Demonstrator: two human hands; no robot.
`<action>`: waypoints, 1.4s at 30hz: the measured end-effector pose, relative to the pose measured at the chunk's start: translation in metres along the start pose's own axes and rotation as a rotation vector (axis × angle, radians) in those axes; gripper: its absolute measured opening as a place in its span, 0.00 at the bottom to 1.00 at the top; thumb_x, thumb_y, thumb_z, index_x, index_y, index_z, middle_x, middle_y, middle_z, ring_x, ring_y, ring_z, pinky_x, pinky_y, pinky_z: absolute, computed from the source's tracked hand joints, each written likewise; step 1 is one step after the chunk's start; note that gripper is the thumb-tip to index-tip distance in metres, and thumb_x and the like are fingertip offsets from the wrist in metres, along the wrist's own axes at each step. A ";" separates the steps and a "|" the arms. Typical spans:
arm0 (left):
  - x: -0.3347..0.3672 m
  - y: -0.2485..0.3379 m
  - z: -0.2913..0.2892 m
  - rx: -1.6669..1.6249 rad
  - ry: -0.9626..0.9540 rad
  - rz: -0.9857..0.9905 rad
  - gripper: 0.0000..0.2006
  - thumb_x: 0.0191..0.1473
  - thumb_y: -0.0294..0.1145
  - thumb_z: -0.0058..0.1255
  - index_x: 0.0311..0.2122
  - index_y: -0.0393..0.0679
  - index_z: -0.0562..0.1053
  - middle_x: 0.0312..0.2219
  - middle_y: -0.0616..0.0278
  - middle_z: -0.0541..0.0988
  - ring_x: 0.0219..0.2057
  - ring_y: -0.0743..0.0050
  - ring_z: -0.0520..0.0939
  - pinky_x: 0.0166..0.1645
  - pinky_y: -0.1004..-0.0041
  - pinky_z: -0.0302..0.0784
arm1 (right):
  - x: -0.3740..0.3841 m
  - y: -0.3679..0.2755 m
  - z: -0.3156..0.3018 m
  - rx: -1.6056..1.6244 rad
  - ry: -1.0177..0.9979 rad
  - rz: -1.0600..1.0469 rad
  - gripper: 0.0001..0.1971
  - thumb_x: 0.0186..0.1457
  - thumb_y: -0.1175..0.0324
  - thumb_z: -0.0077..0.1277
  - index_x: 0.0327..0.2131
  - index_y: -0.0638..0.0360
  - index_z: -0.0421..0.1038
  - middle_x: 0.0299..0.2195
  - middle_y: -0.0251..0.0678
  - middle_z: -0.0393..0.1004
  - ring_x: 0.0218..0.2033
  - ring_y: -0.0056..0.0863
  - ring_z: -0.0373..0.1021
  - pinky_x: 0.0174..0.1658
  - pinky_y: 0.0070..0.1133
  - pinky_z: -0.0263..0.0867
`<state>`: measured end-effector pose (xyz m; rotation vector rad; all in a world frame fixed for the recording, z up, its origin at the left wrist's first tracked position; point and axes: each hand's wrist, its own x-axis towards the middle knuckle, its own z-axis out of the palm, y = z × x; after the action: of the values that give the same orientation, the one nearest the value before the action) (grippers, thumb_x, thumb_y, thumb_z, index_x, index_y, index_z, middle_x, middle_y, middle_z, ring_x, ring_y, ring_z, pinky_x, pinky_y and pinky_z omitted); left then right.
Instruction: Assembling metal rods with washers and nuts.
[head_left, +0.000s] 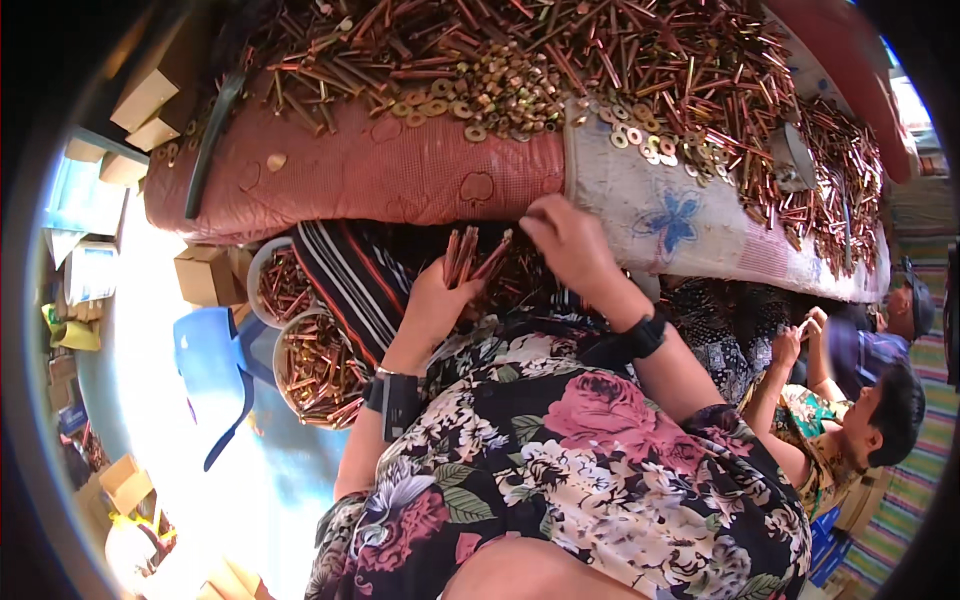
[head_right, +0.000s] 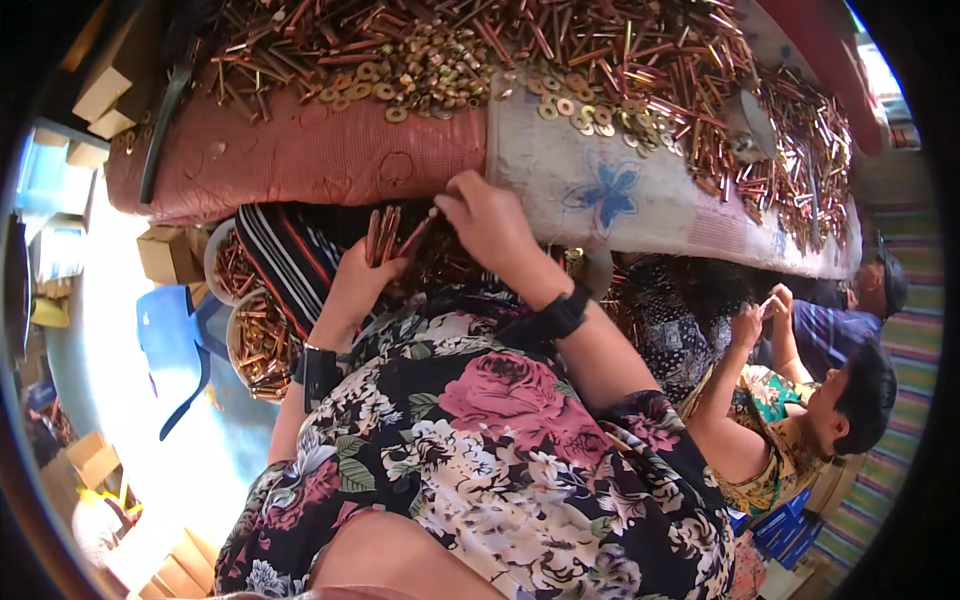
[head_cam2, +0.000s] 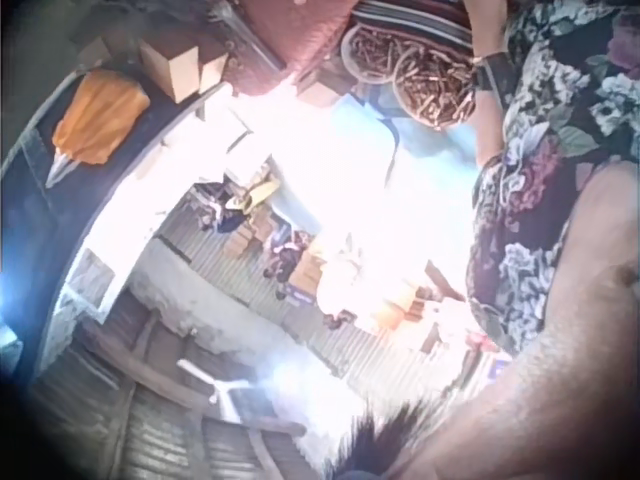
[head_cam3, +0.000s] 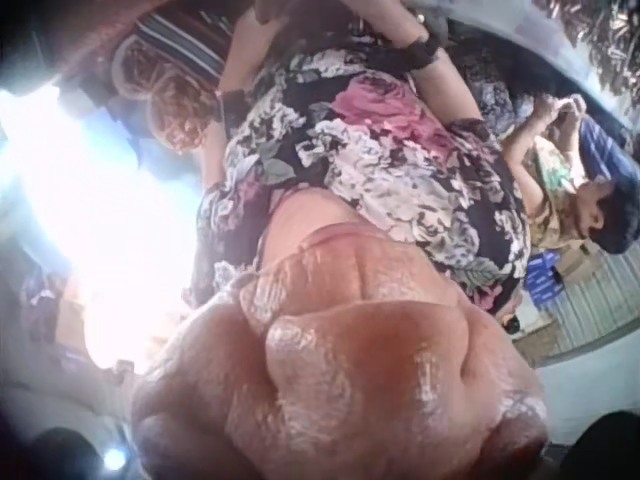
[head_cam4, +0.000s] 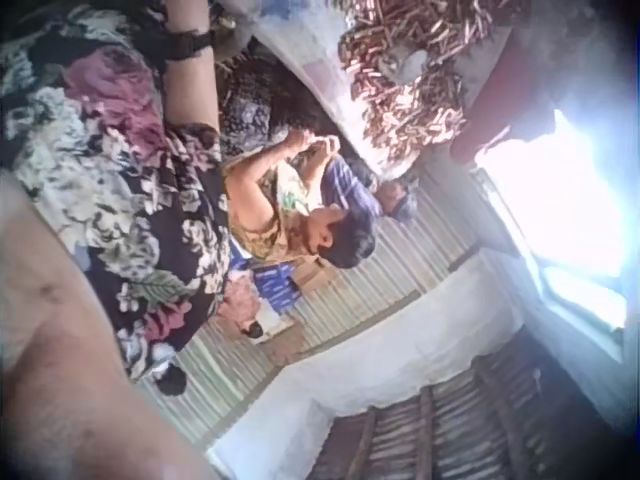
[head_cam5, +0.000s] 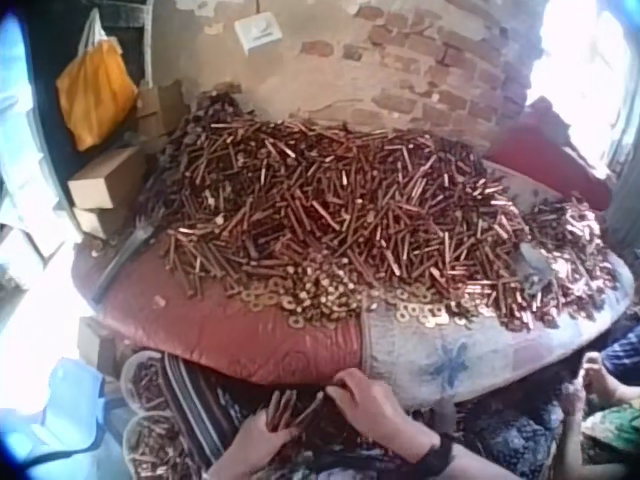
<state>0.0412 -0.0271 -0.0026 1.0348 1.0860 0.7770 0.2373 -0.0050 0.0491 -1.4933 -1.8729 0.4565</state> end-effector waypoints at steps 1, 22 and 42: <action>0.004 -0.004 -0.003 -0.003 0.009 -0.011 0.12 0.45 0.26 0.53 0.36 0.36 0.66 0.25 0.65 0.72 0.21 0.79 0.73 0.24 0.78 0.70 | 0.008 -0.005 -0.008 0.012 0.039 0.002 0.08 0.49 0.67 0.50 0.30 0.61 0.68 0.22 0.47 0.70 0.26 0.49 0.68 0.28 0.32 0.64; 0.001 -0.006 -0.005 -0.255 -0.061 -0.165 0.13 0.49 0.30 0.51 0.39 0.38 0.66 0.29 0.60 0.76 0.30 0.73 0.78 0.29 0.78 0.72 | 0.095 0.071 -0.045 -0.279 0.198 0.006 0.10 0.48 0.64 0.51 0.35 0.56 0.70 0.27 0.44 0.74 0.29 0.41 0.71 0.31 0.29 0.65; -0.017 0.002 0.004 -0.443 -0.185 -0.139 0.13 0.50 0.30 0.51 0.41 0.39 0.66 0.26 0.60 0.76 0.27 0.75 0.77 0.26 0.80 0.71 | -0.011 0.006 -0.014 0.796 -0.287 0.304 0.11 0.53 0.74 0.46 0.41 0.64 0.67 0.32 0.34 0.73 0.34 0.18 0.68 0.39 0.14 0.63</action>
<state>0.0400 -0.0432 0.0052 0.6337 0.7719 0.7494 0.2524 -0.0154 0.0519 -1.1783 -1.3755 1.4282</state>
